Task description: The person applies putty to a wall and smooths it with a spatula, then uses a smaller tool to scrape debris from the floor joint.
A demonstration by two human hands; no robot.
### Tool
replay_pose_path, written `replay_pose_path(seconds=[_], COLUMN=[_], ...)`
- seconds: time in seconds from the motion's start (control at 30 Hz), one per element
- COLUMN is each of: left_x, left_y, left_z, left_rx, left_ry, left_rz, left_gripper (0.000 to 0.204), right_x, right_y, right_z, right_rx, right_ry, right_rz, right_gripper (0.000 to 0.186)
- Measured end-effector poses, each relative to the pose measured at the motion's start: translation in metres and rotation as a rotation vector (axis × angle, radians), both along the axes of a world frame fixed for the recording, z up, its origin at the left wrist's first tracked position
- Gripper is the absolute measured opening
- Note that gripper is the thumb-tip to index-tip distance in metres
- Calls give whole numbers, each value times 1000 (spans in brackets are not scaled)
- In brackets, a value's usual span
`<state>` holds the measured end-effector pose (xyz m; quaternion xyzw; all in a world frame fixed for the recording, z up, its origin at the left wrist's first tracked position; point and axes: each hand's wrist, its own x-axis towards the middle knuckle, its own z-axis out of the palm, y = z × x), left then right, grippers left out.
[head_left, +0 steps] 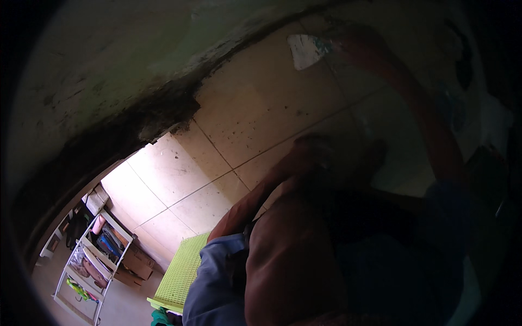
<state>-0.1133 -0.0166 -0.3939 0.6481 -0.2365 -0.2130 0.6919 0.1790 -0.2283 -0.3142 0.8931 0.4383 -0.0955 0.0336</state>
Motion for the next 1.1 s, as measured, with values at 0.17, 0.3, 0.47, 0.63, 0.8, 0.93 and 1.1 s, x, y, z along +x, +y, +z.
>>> replay_pose_path(seconds=[0.17, 0.3, 0.47, 0.63, 0.8, 0.93, 1.1], left_x=[1, 14, 32, 14, 31, 26, 14], left_y=[-31, -43, -49, -52, -56, -61, -54], left_z=[17, 26, 64, 33, 63, 47, 34], left_rx=[718, 942, 1034, 968, 1019, 1100, 1072], left_ry=[-48, 93, 251, 216, 296, 230, 190], left_rz=[-125, -303, -355, -226, -305, -348, -203], left_gripper=[37, 47, 55, 59, 61, 62, 68], right_x=[57, 83, 56, 67, 107, 143, 152], right_y=[-26, -79, -83, -30, -88, -217, -187], right_z=[29, 35, 30, -6, -16, -58, -5], right_rx=[-303, -194, 8, -104, -89, 117, 22], right_ry=[2, 6, 70, 37, -45, -311, -91], right_rz=[-129, -152, -117, -134, -266, -269, -542], right_gripper=[31, 30, 29, 28, 28, 31, 36])
